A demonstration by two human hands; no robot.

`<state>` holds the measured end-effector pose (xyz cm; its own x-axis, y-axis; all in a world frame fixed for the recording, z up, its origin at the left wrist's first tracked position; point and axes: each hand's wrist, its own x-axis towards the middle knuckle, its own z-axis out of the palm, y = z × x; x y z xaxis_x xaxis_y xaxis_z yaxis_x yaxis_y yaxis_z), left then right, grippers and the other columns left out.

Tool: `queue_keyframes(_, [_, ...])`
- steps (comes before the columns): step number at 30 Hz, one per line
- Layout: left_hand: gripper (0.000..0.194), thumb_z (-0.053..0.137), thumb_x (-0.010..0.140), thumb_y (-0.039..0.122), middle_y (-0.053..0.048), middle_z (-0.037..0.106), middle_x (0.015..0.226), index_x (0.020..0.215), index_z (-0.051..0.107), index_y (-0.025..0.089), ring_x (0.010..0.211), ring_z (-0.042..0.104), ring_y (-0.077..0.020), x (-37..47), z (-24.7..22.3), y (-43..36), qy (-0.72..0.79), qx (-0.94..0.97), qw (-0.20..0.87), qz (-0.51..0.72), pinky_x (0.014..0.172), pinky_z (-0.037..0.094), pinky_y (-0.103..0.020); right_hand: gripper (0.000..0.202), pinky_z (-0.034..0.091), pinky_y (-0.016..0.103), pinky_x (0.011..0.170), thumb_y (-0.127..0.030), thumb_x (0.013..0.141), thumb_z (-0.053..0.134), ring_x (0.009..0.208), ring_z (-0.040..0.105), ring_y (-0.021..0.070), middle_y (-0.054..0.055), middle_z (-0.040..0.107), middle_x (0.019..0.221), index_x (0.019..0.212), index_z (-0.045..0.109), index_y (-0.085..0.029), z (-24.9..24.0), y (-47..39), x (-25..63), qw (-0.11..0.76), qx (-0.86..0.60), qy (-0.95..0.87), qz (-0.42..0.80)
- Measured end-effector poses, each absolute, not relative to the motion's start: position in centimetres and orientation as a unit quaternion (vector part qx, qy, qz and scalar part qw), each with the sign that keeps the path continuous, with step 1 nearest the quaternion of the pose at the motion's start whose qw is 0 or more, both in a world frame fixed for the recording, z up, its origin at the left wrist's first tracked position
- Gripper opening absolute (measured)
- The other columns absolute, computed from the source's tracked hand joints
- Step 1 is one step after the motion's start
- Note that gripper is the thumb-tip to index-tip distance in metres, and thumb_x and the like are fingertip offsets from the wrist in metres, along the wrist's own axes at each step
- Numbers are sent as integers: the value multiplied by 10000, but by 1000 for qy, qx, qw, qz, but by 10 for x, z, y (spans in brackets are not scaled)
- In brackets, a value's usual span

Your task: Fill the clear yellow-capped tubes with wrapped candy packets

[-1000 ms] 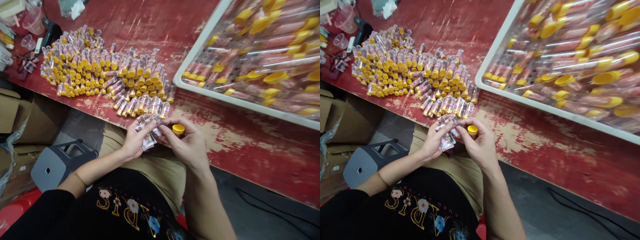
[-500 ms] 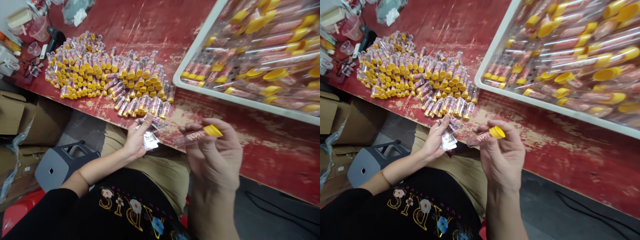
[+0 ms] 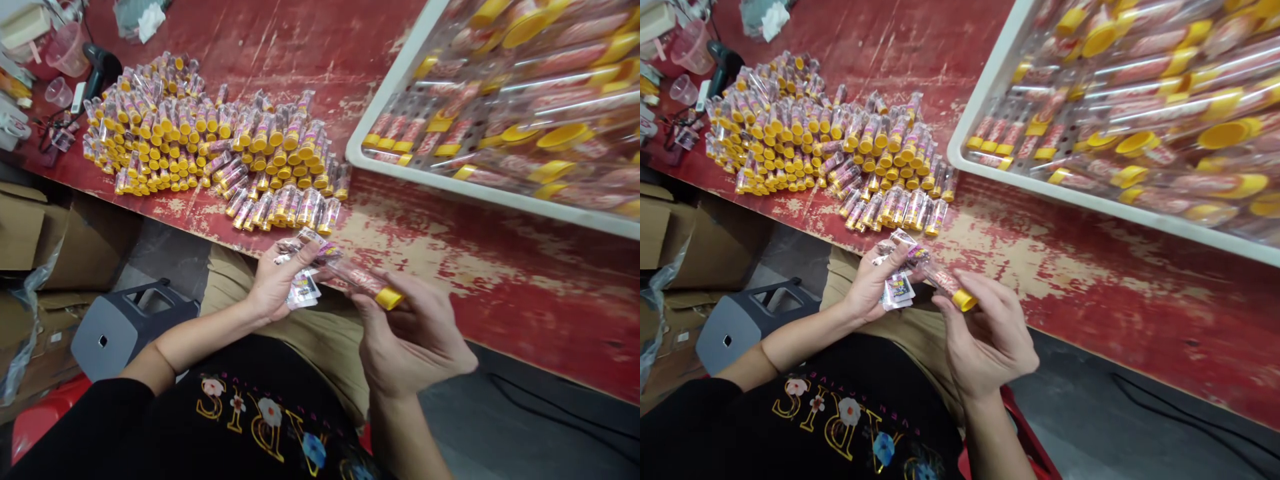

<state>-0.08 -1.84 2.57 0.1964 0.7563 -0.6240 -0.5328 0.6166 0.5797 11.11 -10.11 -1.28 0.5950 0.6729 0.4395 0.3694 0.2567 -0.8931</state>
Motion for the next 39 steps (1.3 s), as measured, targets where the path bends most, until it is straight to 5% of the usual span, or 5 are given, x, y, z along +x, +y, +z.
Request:
queue_keyframes(10, [300,944,762,282,-25,745,831,879,698,159,941,779,-231,-4,23,-12,479,77,769,416,905,635,-381,291,680,389,694,-241,945,744,763,764,194,74,804,1113,1219,814,-306,-16,-116,115,721,-559,-333,240])
queue_keyframes(16, [108,834,861,178,-44,766,856,881,740,129,742,733,-143,-3,18,-14,466,71,789,393,810,640,-324,294,690,398,686,-224,900,773,879,804,254,86,819,1069,1179,837,-291,-16,-112,115,697,-580,-348,237])
queue_keyframes(23, [212,913,785,203,-22,740,804,816,717,129,719,710,-131,-4,16,-12,473,64,778,409,805,648,-334,213,630,343,525,-320,842,837,641,740,198,86,818,951,1048,872,-279,-13,-101,116,760,-540,-262,249])
queue_keyframes(29, [136,856,847,208,-30,729,814,854,735,146,816,735,-177,-3,20,-13,488,67,779,388,869,629,-382,256,659,373,572,-266,854,806,795,791,252,92,817,986,1101,862,-293,-15,-106,118,734,-554,-306,247])
queue_keyframes(39, [323,913,802,312,-14,703,721,719,648,148,611,643,-109,-2,19,-12,496,90,782,366,656,574,-266,245,693,370,544,-287,829,826,801,805,274,111,818,952,1067,868,-247,-17,-110,122,735,-540,-302,277])
